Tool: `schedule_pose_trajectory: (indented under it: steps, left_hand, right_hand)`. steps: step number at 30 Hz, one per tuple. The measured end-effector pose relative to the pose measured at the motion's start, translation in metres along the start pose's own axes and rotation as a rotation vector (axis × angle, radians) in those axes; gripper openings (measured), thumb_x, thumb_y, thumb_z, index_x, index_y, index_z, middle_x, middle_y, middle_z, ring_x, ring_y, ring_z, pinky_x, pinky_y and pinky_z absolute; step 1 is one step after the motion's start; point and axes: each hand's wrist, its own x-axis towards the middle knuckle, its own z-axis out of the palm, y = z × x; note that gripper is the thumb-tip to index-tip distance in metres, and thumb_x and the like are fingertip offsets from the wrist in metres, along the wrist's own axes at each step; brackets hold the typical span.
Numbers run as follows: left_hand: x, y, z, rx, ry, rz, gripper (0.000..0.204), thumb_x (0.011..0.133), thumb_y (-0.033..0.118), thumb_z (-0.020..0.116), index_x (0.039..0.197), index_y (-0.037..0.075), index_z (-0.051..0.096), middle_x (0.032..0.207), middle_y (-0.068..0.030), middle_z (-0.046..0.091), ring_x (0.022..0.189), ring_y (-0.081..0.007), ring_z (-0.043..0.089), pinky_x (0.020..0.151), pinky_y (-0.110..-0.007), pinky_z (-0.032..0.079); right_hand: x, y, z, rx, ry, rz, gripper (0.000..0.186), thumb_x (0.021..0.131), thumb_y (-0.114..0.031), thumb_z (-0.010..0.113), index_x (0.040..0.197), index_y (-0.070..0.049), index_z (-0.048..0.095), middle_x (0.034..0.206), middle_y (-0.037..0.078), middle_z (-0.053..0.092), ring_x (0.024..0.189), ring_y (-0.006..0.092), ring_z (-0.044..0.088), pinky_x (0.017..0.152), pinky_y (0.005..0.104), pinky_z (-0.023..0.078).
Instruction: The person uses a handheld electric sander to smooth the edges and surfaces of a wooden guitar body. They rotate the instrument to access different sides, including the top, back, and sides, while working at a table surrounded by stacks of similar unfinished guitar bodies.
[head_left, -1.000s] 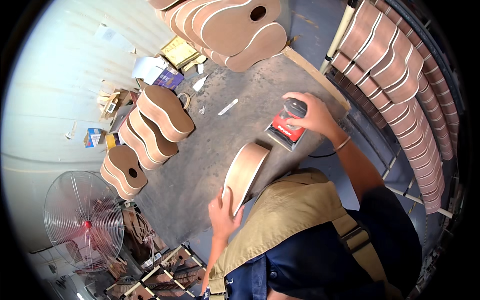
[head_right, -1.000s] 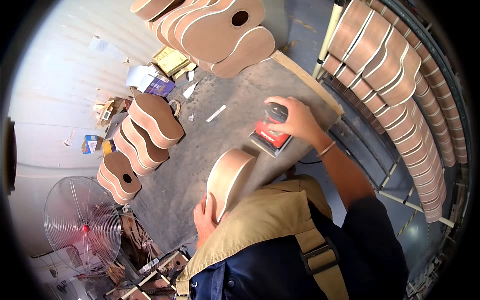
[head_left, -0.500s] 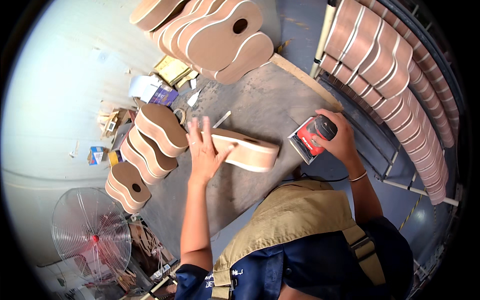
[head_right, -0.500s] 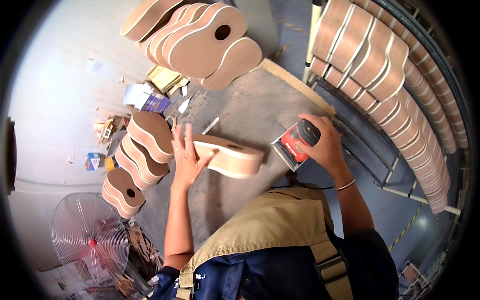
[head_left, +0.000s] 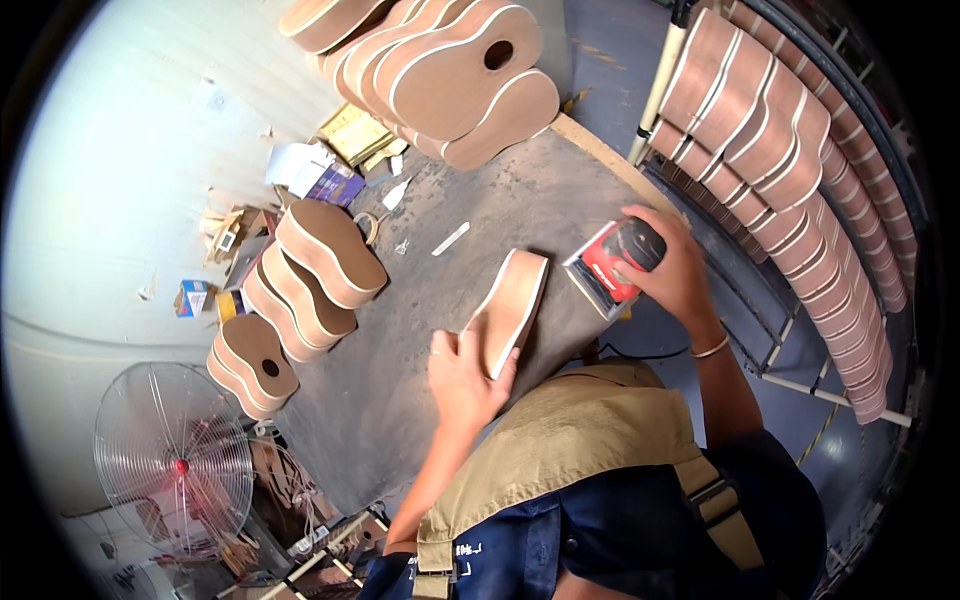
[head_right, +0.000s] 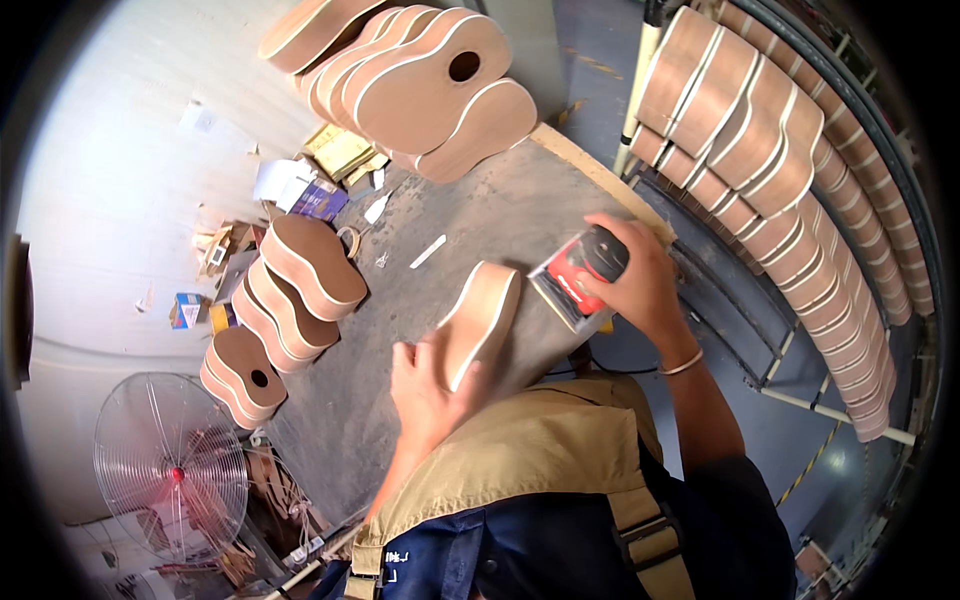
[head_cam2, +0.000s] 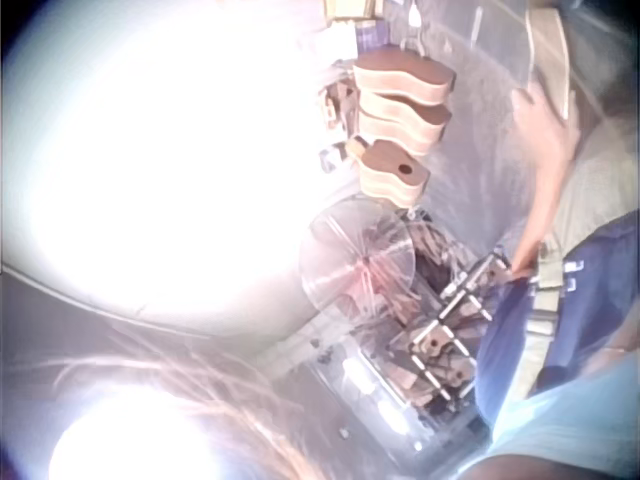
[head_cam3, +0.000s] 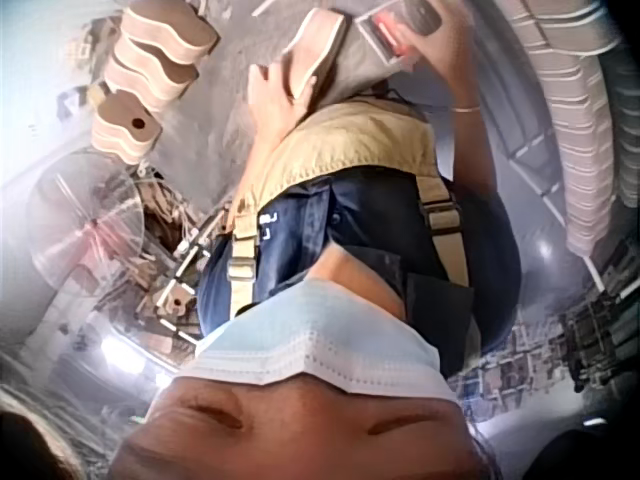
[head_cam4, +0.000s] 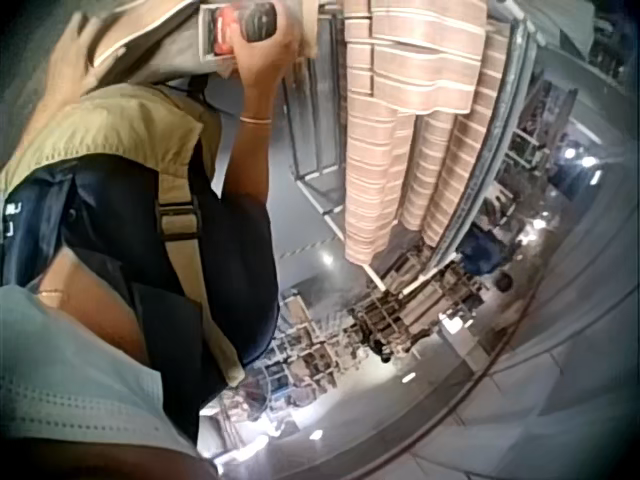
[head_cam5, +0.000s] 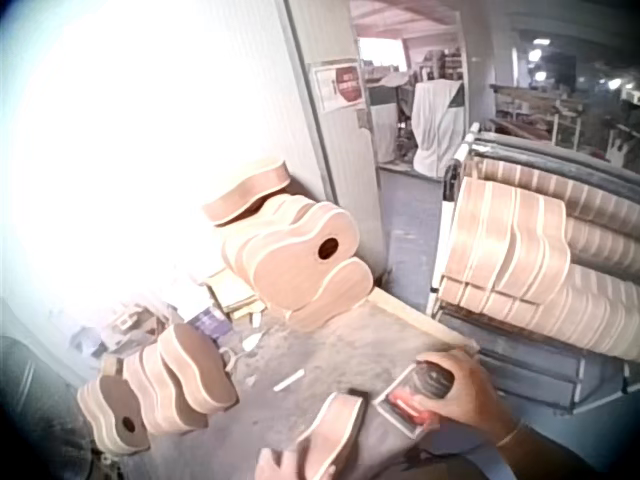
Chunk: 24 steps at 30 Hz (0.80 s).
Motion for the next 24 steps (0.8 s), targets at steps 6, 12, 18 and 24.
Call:
schedule_pose_trajectory:
  steps: [6,12,18,24]
  left_hand:
    - [-0.011,0.002,0.046,0.156,0.005,0.29,0.062,0.097,0.027,0.075,0.155,0.011,0.064,0.152,-0.0168,0.063,0.145,-0.0351,0.057,0.122,-0.051,0.043]
    - [-0.007,0.005,0.047,0.08,-0.019,0.379,0.053,0.101,0.022,0.068,0.149,-0.001,0.066,0.154,-0.0173,0.067,0.15,-0.0334,0.057,0.13,-0.05,0.039]
    - [-0.007,0.005,0.046,0.025,0.03,0.379,0.052,0.096,0.015,0.073,0.145,0.001,0.068,0.148,-0.0156,0.071,0.142,-0.0316,0.064,0.125,-0.048,0.046]
    - [-0.004,0.004,0.048,0.034,-0.005,0.407,0.052,0.097,0.015,0.071,0.145,-0.001,0.067,0.148,-0.0168,0.071,0.141,-0.0318,0.065,0.123,-0.047,0.047]
  right_hand:
    - [0.048,-0.057,0.053,0.048,-0.077,-0.21,0.064,0.079,-0.017,0.093,0.139,-0.022,0.073,0.124,0.012,0.071,0.108,0.0363,0.075,0.095,0.0461,0.062]
    - [0.063,-0.101,0.098,-0.046,-0.211,-0.356,0.068,0.079,-0.019,0.094,0.142,-0.024,0.07,0.128,0.014,0.066,0.107,0.0388,0.075,0.09,0.0499,0.063]
    - [0.058,-0.108,0.116,-0.029,-0.295,-0.423,0.073,0.076,-0.013,0.09,0.145,-0.025,0.071,0.13,0.015,0.065,0.107,0.0388,0.075,0.091,0.0484,0.064]
    - [0.064,-0.107,0.125,-0.011,-0.289,-0.454,0.068,0.077,-0.015,0.09,0.142,-0.025,0.071,0.129,0.014,0.065,0.106,0.0378,0.075,0.089,0.0478,0.064]
